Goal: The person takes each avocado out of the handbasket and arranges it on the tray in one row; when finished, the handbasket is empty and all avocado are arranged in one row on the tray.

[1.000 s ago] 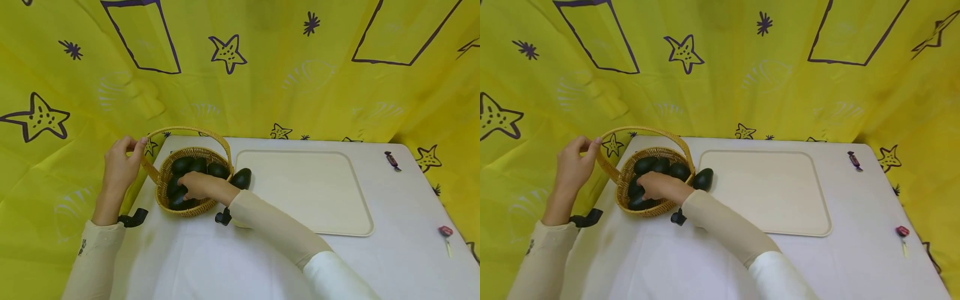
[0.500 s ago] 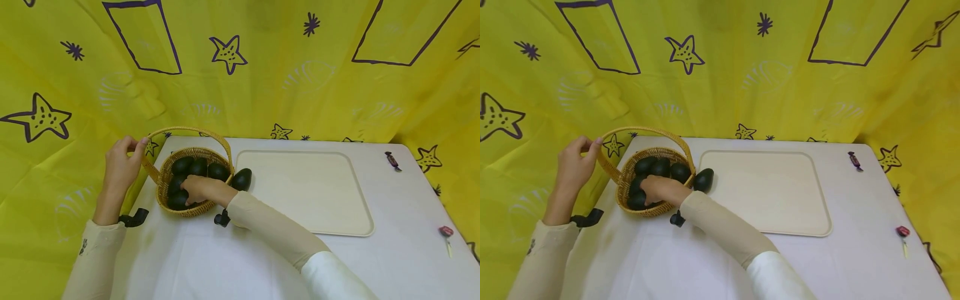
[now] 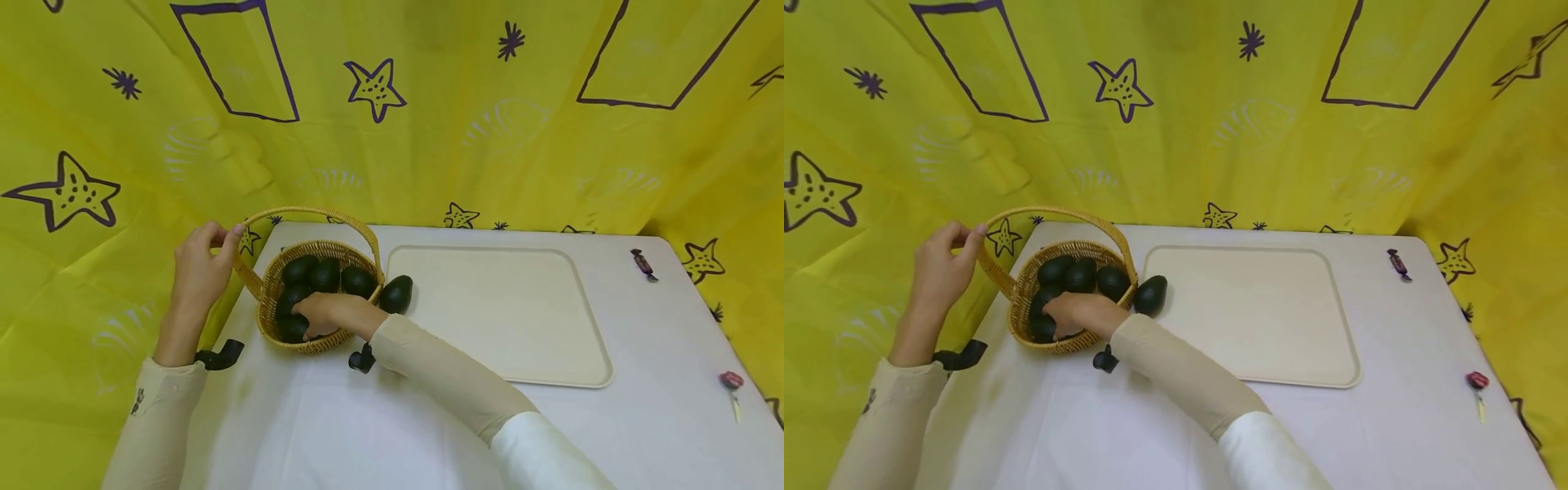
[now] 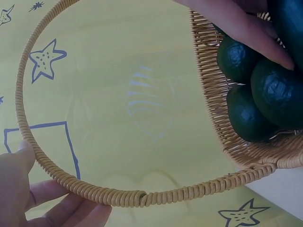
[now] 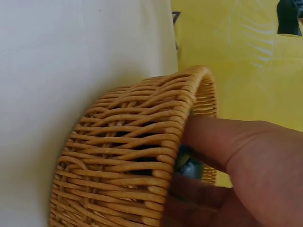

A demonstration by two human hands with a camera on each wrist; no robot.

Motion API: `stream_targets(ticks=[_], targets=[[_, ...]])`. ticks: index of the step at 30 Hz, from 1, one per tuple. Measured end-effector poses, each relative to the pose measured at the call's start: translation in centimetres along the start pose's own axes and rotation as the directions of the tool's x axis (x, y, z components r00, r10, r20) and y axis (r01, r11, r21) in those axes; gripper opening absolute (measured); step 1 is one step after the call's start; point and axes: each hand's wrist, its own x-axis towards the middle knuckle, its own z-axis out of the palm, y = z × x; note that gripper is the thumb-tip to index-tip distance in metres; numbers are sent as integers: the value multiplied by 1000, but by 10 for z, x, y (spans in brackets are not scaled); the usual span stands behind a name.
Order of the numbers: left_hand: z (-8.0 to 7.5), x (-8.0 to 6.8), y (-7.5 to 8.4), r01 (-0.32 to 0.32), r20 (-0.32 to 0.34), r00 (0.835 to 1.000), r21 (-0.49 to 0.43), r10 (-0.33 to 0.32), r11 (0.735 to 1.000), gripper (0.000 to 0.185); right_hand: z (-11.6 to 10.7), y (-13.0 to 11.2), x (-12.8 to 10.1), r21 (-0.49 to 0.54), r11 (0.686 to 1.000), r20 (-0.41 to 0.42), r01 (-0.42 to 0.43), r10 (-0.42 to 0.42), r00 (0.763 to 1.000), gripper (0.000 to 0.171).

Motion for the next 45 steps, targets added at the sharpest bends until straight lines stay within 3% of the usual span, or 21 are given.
stream_targets(ticks=[9, 14, 17, 21, 28, 36, 45], targets=[[2, 1, 1, -4, -19, 1000, -7, 4, 1000, 48, -7, 8, -14, 1, 994, -25, -113, 113, 993, 56], [2, 0, 0, -2, -22, 1000, -3, 2, 1000, 48, -8, 11, -14, -21, 973, -107, -232, 228, 968, 42], [1, 0, 0, 6, -19, 1000, 0, -6, 1000, 48, -7, 11, -13, 4, 962, -155, -274, 271, 950, 43], [1, 0, -1, 8, -16, 1000, 2, -7, 1000, 48, -5, 11, -12, 19, 962, -160, -273, 272, 949, 50], [2, 0, -2, 3, -14, 1000, -2, -3, 1000, 48, -4, 13, -11, -15, 966, -51, -259, 258, 965, 64], [1, -1, 0, -1, -27, 1000, -1, 1, 1000, 49, -2, 15, -10, 79, 972, -112, -221, 229, 967, 50], [1, 0, 1, 1, -15, 1000, -4, -1, 1000, 49, -2, 13, -10, 0, 980, -26, -197, 197, 980, 45]])
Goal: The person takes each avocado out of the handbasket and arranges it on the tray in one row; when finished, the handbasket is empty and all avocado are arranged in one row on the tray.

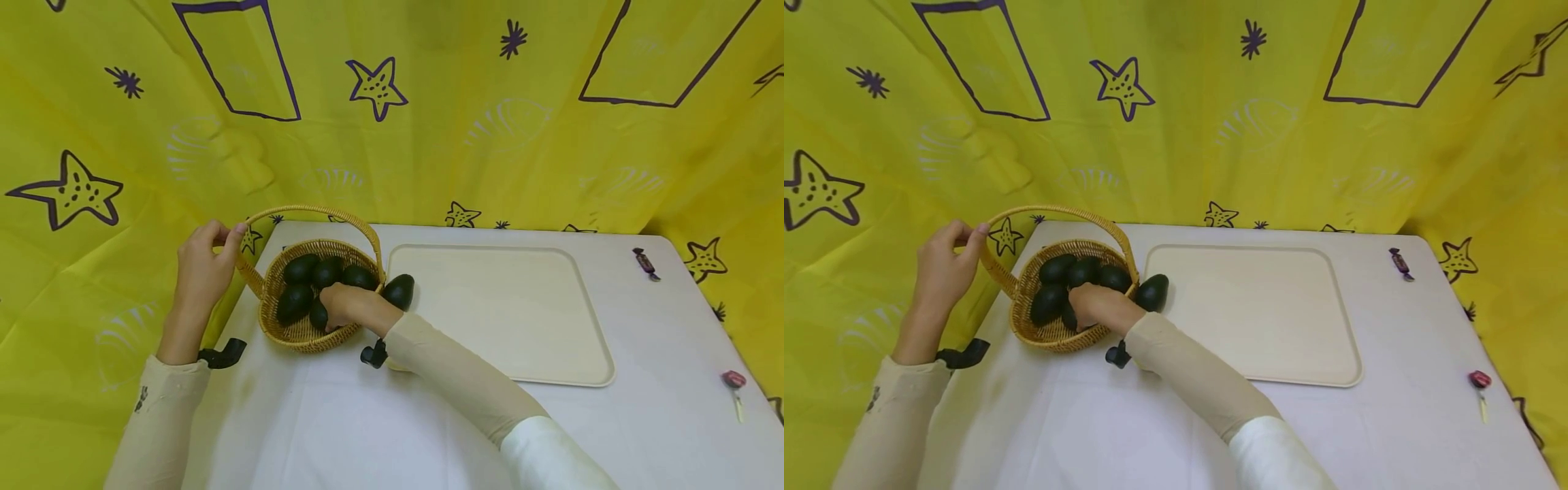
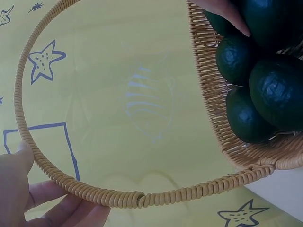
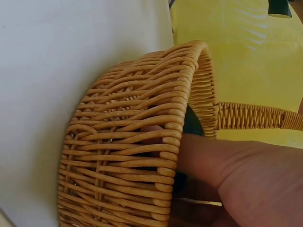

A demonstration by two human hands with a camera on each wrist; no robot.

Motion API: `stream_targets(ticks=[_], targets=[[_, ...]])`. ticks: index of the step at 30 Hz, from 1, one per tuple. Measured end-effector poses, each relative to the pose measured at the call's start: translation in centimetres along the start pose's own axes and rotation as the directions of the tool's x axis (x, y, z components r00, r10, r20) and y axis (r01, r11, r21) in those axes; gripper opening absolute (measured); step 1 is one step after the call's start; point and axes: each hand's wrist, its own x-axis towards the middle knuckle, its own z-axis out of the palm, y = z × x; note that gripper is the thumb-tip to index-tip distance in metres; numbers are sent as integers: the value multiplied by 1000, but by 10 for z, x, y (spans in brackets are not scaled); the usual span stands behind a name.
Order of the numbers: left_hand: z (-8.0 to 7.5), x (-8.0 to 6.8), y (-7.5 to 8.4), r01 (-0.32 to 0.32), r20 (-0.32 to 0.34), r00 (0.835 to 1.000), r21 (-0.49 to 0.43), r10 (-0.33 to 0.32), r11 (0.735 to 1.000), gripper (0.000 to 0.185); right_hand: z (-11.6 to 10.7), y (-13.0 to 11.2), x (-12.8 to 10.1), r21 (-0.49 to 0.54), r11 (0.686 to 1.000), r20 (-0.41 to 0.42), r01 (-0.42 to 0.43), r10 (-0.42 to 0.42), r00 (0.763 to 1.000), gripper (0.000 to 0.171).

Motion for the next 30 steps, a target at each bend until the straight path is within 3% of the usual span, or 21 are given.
stream_targets(ticks=[30], targets=[[0, 0, -1, -11, -4, 1000, -3, 11, 1000, 47, 3, 4, 4, 90, 993, -98, 77, -68, 993, 41]])
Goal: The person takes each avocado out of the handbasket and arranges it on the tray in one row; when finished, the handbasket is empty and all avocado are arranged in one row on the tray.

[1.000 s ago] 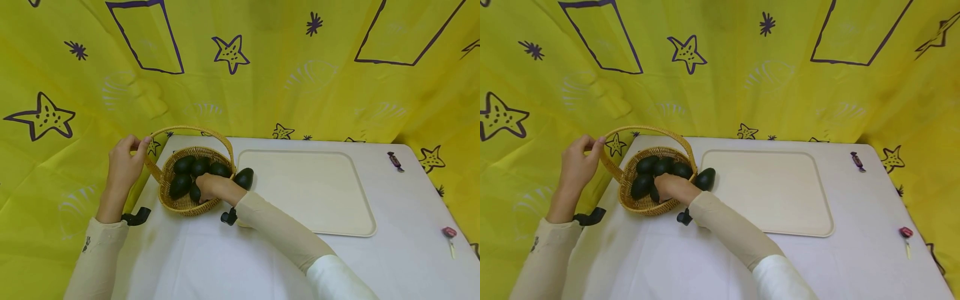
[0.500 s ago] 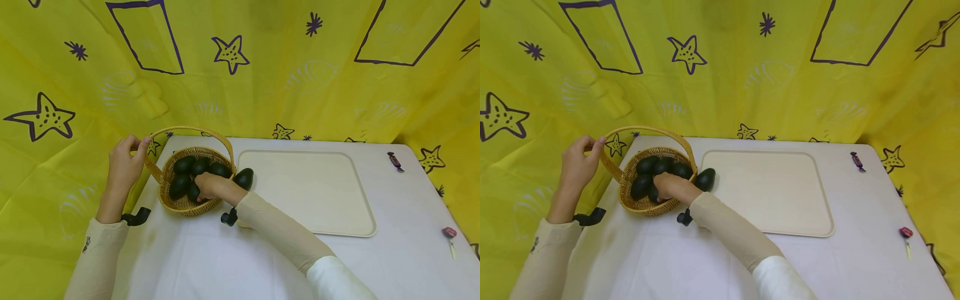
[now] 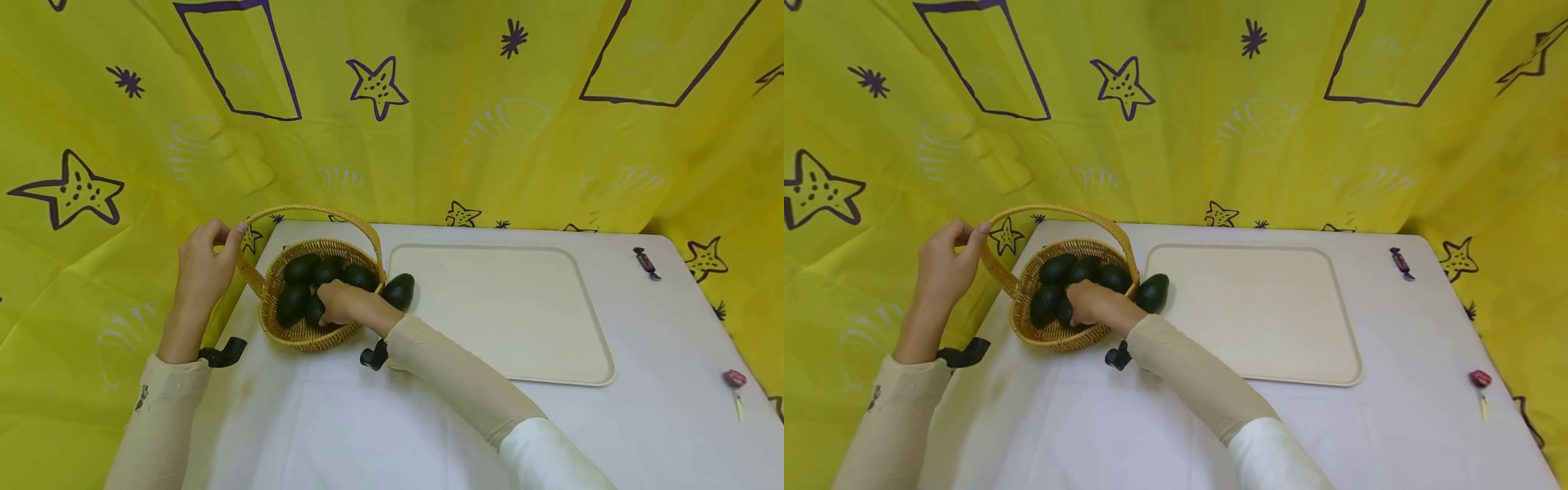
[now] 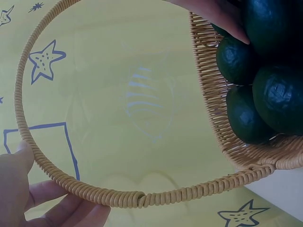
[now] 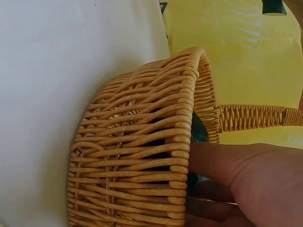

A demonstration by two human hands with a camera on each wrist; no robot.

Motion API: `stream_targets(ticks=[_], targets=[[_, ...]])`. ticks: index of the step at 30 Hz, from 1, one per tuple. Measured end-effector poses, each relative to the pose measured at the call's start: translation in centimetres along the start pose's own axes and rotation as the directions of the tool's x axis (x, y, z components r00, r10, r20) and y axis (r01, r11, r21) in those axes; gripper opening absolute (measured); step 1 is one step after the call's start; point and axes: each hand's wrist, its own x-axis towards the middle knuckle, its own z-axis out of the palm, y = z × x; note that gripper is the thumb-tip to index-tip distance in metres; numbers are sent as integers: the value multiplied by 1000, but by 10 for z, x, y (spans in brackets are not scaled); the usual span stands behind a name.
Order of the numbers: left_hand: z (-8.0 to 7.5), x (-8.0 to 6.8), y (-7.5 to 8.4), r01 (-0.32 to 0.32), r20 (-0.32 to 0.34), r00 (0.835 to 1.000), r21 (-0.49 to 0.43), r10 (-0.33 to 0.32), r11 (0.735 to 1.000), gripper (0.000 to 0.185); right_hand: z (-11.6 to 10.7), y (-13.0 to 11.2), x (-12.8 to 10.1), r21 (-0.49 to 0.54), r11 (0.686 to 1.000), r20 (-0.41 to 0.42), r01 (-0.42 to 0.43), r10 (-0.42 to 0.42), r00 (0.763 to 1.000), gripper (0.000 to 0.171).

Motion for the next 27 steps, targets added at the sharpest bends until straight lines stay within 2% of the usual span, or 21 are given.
stream_targets(ticks=[15, 23, 27], targets=[[0, 1, 0, -6, 5, 1000, 2, 6, 1000, 47, -2, 5, -5, 28, 999, -11, 35, -35, 999, 32], [-1, 1, 1, -5, 3, 1000, 4, 5, 1000, 48, -9, 9, -19, 115, 992, -29, 53, -50, 998, 62], [-1, 0, 1, -6, 3, 1000, 4, 6, 1000, 48, -14, 12, -29, 170, 983, -48, 65, -57, 997, 68]])
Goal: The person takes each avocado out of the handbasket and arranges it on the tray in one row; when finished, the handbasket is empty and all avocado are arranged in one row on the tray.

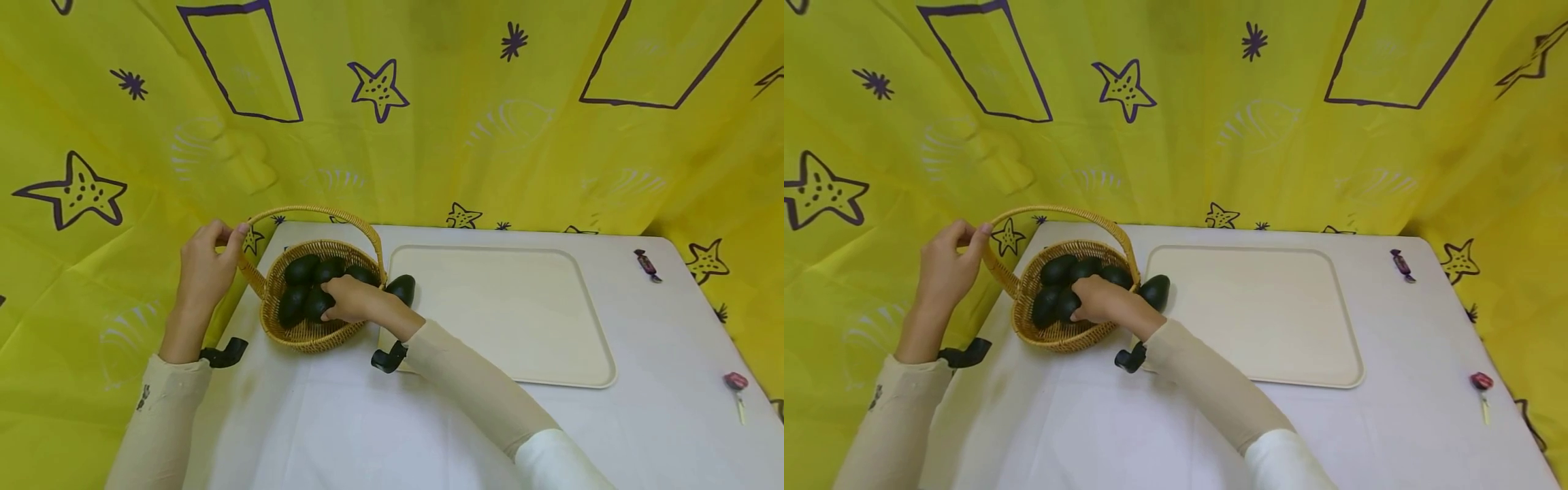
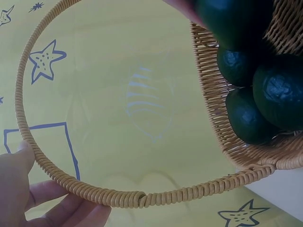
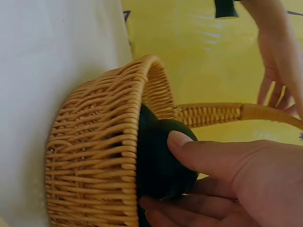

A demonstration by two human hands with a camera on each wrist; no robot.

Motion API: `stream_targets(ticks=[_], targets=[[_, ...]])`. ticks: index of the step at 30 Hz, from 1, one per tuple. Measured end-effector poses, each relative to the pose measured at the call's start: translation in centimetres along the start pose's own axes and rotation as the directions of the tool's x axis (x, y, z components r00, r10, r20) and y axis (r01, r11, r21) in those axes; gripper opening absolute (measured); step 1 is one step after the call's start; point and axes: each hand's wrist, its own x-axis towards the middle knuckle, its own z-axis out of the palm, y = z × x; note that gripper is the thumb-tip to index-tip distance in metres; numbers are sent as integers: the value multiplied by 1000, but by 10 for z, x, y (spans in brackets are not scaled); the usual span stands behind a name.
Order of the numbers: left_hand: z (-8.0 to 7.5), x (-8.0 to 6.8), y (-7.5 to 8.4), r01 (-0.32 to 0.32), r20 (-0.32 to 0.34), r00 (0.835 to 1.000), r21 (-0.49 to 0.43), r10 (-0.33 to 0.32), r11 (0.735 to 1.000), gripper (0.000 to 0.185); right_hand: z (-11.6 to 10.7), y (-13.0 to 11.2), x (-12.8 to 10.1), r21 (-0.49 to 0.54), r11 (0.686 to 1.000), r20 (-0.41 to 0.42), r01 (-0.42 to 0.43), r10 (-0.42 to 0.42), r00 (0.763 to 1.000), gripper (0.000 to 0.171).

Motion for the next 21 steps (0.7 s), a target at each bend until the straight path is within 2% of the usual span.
stream_targets(ticks=[4, 14, 21], targets=[[1, 0, 0, 2, 6, 1000, -1, -2, 1000, 48, -4, 3, -11, 38, 999, -31, 17, -16, 999, 72], [2, -1, 0, 8, 5, 1000, -3, -8, 1000, 48, -9, 11, -45, 142, 981, -146, 129, -109, 983, 77], [2, -2, 1, 19, 9, 1000, -8, -19, 1000, 51, -14, 16, -74, 144, 974, -218, 174, -141, 966, 75]])
